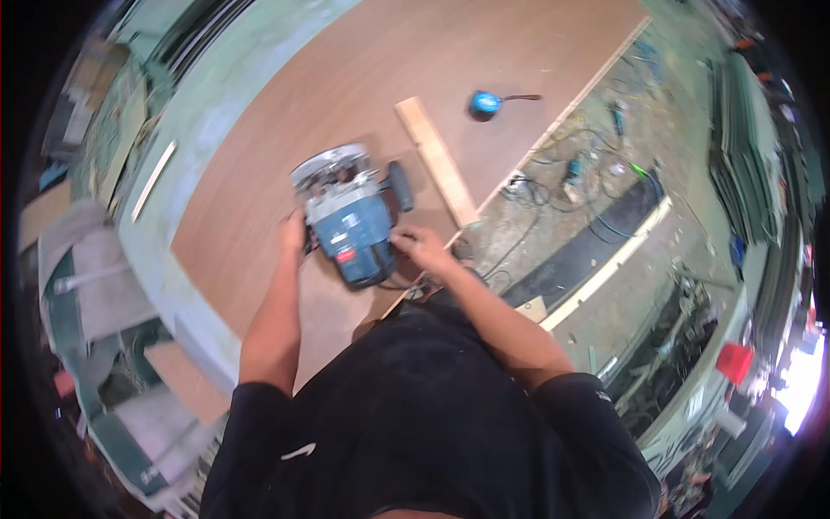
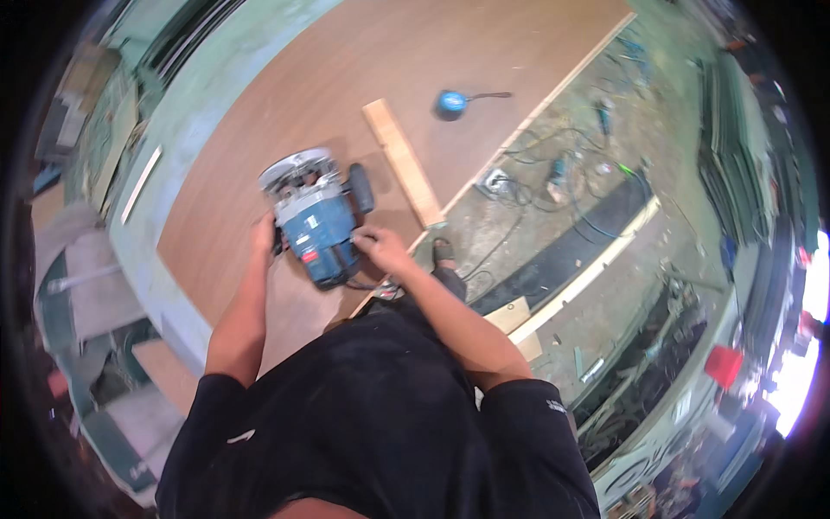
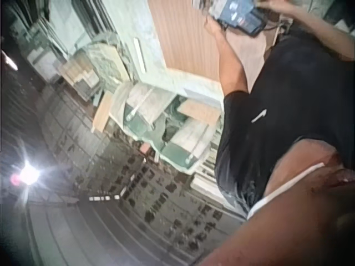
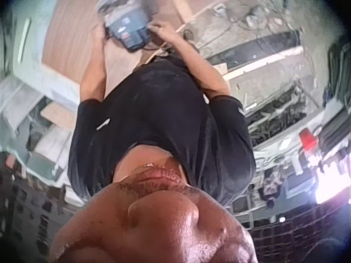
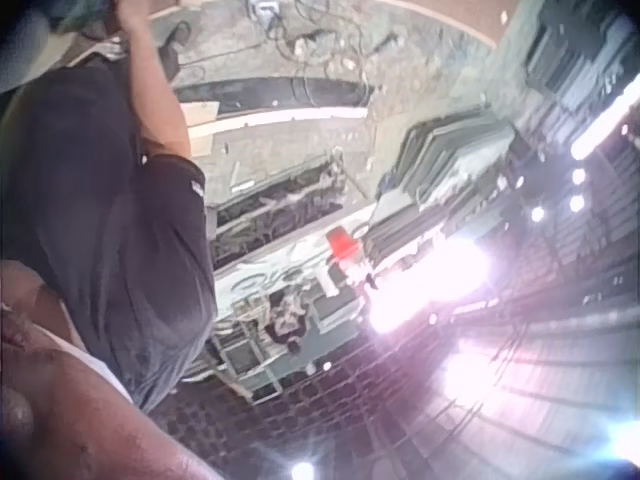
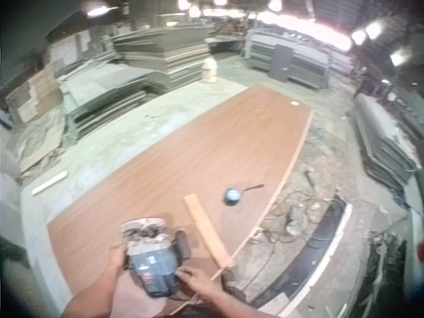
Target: Use a router on the edge of a wood panel and apply glue to a wood strip.
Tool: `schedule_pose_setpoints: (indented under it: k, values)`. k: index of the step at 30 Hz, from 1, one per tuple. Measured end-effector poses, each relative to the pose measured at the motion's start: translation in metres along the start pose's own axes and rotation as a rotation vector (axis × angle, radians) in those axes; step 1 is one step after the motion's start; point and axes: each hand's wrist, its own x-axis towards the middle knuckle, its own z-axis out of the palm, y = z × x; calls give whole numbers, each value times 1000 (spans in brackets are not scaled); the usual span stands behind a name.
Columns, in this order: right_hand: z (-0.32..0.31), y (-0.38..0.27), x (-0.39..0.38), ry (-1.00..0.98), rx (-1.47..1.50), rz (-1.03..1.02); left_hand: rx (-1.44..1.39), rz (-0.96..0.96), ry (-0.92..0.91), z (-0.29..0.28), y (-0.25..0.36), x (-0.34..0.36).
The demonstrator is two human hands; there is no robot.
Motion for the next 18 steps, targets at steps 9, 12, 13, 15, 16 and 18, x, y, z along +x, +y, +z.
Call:
schedule_pose_setpoints:
  k: [9,12,13,15,16,18]
  values:
    - [47,-2,2,327,338,170,-59,-84,-78,0,2,4]
    - [55,-7,-3,390,239,148,-61,-41,-65,0,3,1]
    - [55,-9,-4,400,160,121,-66,-40,-34,0,4,-2]
    - [55,-14,-9,379,210,103,-83,-38,-57,1,8,-7]
    - [55,-16,-10,403,224,96,-94,-14,-36,2,10,-9]
    - [59,-19,-13,381,371,57,-51,-8,-22,2,13,-13]
